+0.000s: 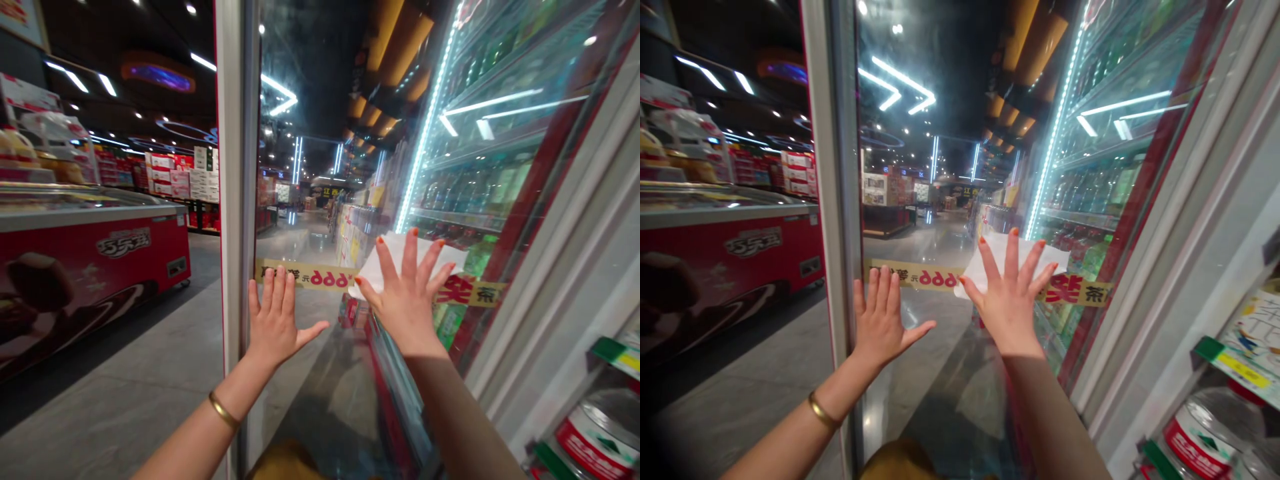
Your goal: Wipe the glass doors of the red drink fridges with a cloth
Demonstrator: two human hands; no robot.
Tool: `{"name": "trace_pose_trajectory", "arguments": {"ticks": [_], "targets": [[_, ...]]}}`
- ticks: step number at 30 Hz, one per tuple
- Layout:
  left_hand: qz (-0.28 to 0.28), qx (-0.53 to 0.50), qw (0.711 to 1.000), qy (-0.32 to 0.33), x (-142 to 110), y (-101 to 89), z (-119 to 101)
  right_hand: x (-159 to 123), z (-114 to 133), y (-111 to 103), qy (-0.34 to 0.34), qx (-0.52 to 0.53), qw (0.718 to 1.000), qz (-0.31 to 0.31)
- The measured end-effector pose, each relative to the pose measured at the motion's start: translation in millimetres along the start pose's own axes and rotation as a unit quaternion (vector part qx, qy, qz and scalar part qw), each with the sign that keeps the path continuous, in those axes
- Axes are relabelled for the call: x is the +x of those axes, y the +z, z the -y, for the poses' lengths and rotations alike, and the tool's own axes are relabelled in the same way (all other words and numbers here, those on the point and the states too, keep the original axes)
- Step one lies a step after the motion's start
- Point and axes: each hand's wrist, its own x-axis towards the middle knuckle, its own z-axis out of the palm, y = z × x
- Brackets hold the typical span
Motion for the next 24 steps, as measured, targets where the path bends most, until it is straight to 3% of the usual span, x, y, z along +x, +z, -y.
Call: {"name": "trace_pose_trajectory", "arguments": {"ticks": [2, 4, 7, 10, 12, 15, 17, 19, 22, 24], "targets": [[-0.006, 0.000, 1.000, 0.007, 0, 0.9, 1, 28, 21, -3, 0.006, 0.016, 1.000, -0.001], [-0.022, -0.007, 1.000, 0.021, 0, 2.9, 4, 41, 55, 1, -0.051, 0.041, 0.998, 0.014], [-0.049, -0.033, 0.998, 0.035, -2, 5.6, 9, 19, 86, 14, -0.174, 0.055, 0.983, 0.036], [-0.037, -0.041, 0.998, 0.037, -3, 4.1, 11, -21, 58, 18, -0.187, 0.034, 0.981, 0.024], [-0.024, -0.041, 0.998, 0.034, -2, 0.0, 9, -30, 19, 13, -0.119, 0.018, 0.993, 0.009], [-0.029, -0.072, 0.997, -0.004, 6, -8.7, 3, -10, -17, 0, 0.005, 0.004, 1.000, -0.016], [-0.040, -0.101, 0.993, -0.034, 16, -12.8, -5, 7, -9, -4, 0.035, 0.006, 0.999, -0.024], [-0.047, -0.120, 0.991, -0.038, 30, -12.8, -13, 9, 16, 0, 0.000, 0.011, 1.000, -0.019], [-0.035, -0.110, 0.993, -0.009, 49, -5.3, -26, -25, 40, 12, -0.093, 0.009, 0.996, 0.005], [-0.017, -0.081, 0.997, 0.006, 56, 0.7, -31, -58, 24, 16, -0.096, -0.004, 0.995, 0.013]]}}
